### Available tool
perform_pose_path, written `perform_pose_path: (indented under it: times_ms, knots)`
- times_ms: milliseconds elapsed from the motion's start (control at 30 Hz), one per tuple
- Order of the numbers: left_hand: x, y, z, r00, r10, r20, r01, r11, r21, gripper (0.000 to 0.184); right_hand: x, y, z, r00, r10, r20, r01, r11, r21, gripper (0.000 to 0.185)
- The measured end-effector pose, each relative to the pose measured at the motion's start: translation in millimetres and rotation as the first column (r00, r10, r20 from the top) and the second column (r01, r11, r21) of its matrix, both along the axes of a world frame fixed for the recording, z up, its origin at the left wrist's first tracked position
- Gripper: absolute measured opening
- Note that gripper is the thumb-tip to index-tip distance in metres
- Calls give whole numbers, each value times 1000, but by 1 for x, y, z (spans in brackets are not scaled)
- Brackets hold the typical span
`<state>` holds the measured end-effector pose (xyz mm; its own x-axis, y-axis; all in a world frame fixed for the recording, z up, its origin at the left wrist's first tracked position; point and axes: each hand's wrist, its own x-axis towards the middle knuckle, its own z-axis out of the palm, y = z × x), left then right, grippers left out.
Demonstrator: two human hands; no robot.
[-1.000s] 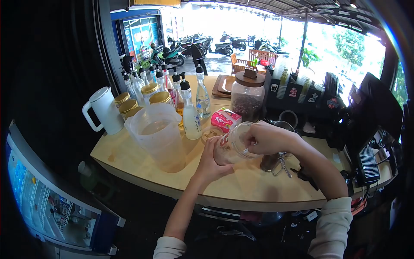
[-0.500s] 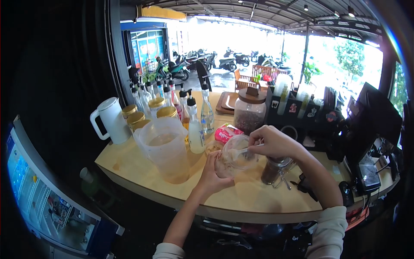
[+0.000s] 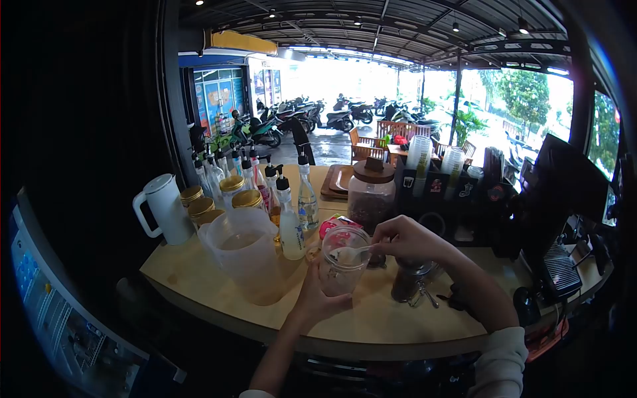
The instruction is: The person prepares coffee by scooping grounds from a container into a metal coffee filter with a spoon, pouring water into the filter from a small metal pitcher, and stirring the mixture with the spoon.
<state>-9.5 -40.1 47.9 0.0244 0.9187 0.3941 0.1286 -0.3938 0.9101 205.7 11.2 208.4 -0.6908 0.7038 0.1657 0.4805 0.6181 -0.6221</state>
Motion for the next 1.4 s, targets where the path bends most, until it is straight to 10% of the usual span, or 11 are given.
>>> perform_pose_path:
  times_ms: [333,600,1400]
  knots:
    - [5,34,-25,971,202,-127,-171,961,218,112,22,22,-2,981,-123,-151,127,992,21,23]
    - [17,57,-44,990,47,133,-66,988,139,113,81,3,7,940,-255,-228,275,960,59,20]
    - [18,58,-70,981,59,184,-54,998,-33,100,151,-17,-35,890,-409,-203,451,858,248,24]
